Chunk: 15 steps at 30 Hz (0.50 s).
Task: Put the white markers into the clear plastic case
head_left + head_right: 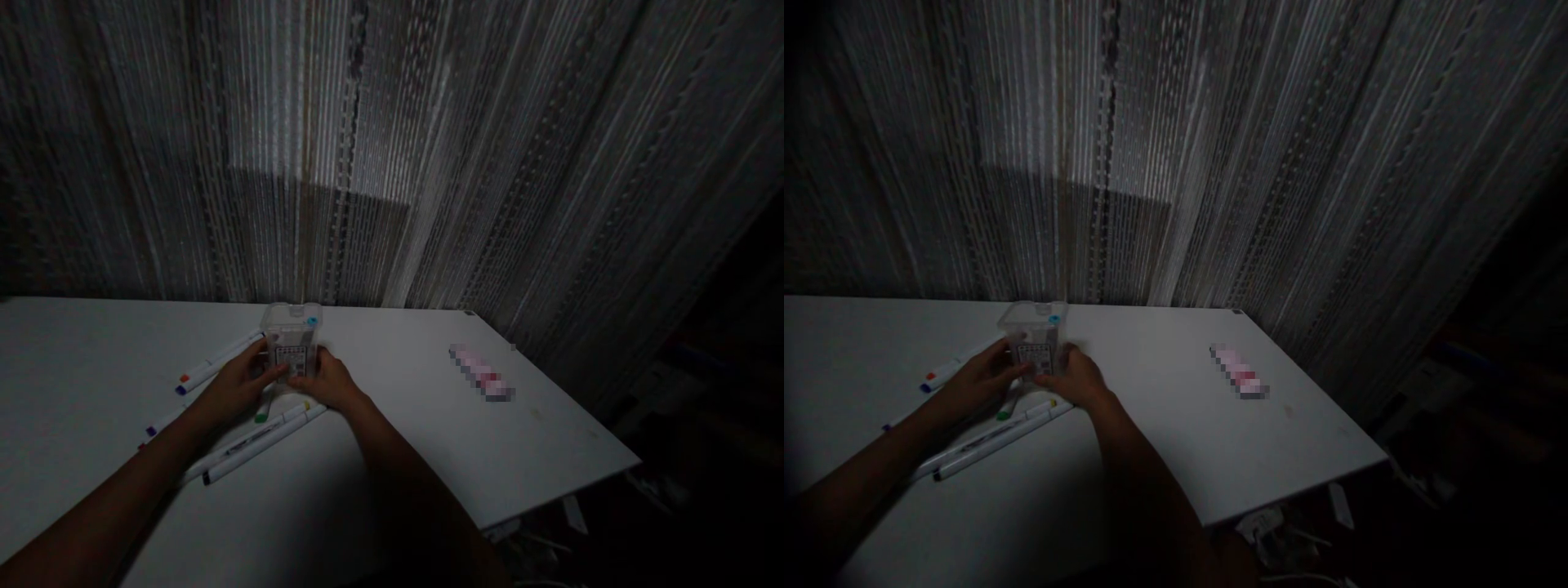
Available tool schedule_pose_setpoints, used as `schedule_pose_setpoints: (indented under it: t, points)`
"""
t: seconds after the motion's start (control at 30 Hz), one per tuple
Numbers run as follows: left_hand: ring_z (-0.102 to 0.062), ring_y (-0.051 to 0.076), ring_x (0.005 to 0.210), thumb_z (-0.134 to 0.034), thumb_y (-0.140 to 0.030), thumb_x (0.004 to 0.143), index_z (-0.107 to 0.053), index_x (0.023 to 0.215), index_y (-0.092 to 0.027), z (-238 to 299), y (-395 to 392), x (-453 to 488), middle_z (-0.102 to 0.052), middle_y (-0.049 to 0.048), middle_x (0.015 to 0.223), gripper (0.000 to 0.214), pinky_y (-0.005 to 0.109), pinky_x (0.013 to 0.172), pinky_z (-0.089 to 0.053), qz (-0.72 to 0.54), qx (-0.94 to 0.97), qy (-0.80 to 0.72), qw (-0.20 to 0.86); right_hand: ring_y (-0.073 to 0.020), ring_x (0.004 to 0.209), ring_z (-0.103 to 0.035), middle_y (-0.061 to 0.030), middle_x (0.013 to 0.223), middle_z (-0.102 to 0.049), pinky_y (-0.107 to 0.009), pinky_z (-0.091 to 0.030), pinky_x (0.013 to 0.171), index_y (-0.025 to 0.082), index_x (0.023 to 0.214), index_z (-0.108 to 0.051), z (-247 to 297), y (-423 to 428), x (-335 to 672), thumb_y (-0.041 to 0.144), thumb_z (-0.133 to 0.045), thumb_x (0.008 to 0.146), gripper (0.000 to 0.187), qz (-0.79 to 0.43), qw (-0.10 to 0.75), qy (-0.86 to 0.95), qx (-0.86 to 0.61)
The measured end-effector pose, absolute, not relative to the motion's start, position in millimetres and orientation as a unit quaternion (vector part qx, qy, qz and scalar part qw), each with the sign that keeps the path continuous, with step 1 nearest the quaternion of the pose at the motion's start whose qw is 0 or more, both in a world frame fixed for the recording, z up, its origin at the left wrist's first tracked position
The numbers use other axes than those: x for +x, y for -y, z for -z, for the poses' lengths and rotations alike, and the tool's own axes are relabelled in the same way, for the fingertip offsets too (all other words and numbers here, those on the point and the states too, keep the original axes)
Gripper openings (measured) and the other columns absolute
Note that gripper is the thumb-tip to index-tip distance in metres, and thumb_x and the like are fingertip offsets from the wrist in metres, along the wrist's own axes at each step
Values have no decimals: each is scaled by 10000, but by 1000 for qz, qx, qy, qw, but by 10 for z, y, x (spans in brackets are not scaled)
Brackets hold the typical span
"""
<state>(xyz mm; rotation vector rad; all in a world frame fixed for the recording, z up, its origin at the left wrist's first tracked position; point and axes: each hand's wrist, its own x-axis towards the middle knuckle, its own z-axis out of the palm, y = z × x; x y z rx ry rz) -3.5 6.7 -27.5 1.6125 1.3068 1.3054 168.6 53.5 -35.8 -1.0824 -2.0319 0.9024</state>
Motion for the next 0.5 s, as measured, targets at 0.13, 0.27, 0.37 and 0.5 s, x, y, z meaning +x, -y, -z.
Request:
schedule_pose_setpoints:
  t: [0.13,0.27,0.37,0.5]
  points:
    - [-583,247,1021,-697,-485,635,-502,1178,-226,268,-64,-35,-605,75,1123,632,437,967,-435,-512,619,-502,321,-221,970,-607,-63,1095,-631,-309,-492,781,194,1158,-498,350,-530,1694,444,-734,621,638,-335,313,787,-413]
    - [-578,260,1026,-688,-478,650,-477,1201,-223,268,-73,-33,-603,83,1118,643,457,952,-445,-503,615,-502,341,-229,977,-602,-82,1106,-623,-316,-484,781,178,1170,-484,318,-505,1702,441,-728,628,650,-330,300,789,-423]
    - [-566,260,1048,-680,-456,668,-460,1207,-208,271,-81,-32,-573,95,1170,633,460,960,-438,-498,618,-493,355,-231,980,-599,-84,1109,-621,-315,-480,777,178,1169,-484,297,-490,1705,435,-735,618,657,-328,293,787,-432]
    - [-556,263,1068,-688,-431,668,-445,1222,-209,291,-95,-41,-559,98,1194,644,467,980,-420,-508,622,-478,356,-232,989,-595,-83,1116,-619,-320,-477,785,181,1167,-482,298,-492,1702,439,-726,625,648,-328,302,788,-425]
